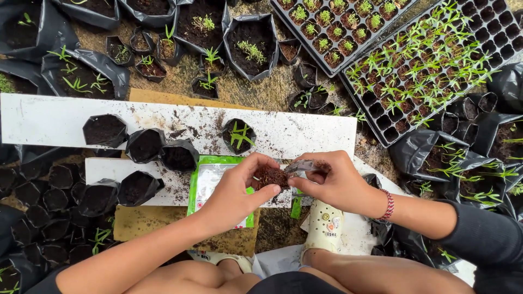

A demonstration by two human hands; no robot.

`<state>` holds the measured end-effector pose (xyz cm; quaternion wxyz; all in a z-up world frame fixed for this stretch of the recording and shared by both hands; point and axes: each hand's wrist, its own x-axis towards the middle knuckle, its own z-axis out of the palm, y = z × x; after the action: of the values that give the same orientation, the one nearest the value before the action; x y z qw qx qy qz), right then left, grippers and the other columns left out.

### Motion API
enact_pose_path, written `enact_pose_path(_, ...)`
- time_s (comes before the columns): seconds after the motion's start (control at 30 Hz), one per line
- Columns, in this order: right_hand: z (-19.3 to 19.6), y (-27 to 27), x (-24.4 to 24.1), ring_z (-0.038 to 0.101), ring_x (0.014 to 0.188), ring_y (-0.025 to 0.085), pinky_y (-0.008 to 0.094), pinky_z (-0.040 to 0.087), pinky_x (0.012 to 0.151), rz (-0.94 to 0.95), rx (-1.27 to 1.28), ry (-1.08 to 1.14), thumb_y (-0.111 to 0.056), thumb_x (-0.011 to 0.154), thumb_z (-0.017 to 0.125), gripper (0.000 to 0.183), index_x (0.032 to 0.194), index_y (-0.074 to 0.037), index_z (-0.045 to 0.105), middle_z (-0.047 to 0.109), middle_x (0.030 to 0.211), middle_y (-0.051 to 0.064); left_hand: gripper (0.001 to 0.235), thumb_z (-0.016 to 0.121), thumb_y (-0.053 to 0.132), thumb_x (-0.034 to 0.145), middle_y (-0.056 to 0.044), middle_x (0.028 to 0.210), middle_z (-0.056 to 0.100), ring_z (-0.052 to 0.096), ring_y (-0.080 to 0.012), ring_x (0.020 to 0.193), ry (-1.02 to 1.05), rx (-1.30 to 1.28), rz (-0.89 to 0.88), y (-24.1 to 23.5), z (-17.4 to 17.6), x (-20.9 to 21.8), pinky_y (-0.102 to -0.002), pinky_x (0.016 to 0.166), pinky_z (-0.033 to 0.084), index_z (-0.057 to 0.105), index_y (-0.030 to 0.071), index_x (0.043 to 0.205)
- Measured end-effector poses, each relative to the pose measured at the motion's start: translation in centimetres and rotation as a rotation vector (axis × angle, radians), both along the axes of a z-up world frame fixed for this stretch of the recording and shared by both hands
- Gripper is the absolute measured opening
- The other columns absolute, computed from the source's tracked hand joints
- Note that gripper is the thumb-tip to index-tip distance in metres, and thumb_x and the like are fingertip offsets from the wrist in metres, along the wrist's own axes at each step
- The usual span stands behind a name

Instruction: The person is potting small seedlings into black plastic nursery bags. They scoop soil from a large white bag and fill the bags, then place the seedlings inside and arrange them on a white board.

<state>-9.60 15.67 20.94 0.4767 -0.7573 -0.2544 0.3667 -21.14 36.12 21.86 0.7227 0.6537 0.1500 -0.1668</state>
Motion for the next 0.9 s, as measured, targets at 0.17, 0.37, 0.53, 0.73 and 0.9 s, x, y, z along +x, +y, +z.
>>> enact_pose_path(0.17,0.4,0.2,0.2,0.04,0.044,0.011,0.026,0.041,0.051,-0.018,0.004,-0.006,-0.001,0.081,0.075,0.016,0.096,0.0,0.081,0.045,0.045,0.002,0.037,0.069,0.005,0.088,-0.019,0.115,0.07,0.067,-0.0285,0.107,-0.016,-0.004,0.001,-0.2,-0.2,-0.1,-0.033,0.08,0.052,0.06,0.004,0.124)
enact_pose_path(0.37,0.6,0.2,0.2,0.04,0.044,0.01,0.026,0.041,0.051,-0.024,0.017,-0.002,-0.002,0.082,0.075,0.009,0.089,-0.001,0.081,0.042,0.044,0.001,0.039,0.07,0.003,0.087,-0.018,0.116,0.071,0.067,-0.0279,0.108,-0.036,-0.006,0.009,-0.2,-0.4,-0.2,-0.033,0.081,0.053,0.06,0.004,0.124)
enact_pose_path(0.53,0.0,-0.2,0.3,0.039,0.045,0.01,0.026,0.041,0.051,-0.028,0.022,-0.006,-0.003,0.083,0.075,0.005,0.086,-0.002,0.08,0.041,0.045,0.001,0.038,0.07,0.004,0.087,-0.018,0.117,0.071,0.067,-0.0279,0.108,-0.044,-0.007,0.008,-0.2,-0.5,-0.2,-0.033,0.081,0.053,0.06,0.004,0.124)
enact_pose_path(0.73,0.4,-0.1,0.4,0.04,0.045,0.011,0.027,0.041,0.051,-0.028,0.029,-0.015,-0.003,0.083,0.075,0.006,0.087,-0.002,0.08,0.043,0.044,0.002,0.04,0.071,0.004,0.086,-0.018,0.117,0.071,0.067,-0.0273,0.107,-0.044,-0.004,0.006,-0.3,-0.3,0.0,-0.033,0.081,0.053,0.059,0.004,0.124)
enact_pose_path(0.9,2.1,0.4,0.3,0.044,0.045,0.012,0.027,0.043,0.052,-0.027,0.071,-0.069,0.0,0.082,0.075,0.016,0.097,-0.002,0.079,0.046,0.046,0.004,0.042,0.072,0.008,0.086,-0.021,0.115,0.07,0.063,-0.025,0.101,-0.031,-0.007,0.001,-0.6,-0.6,0.1,-0.034,0.081,0.052,0.055,0.001,0.124)
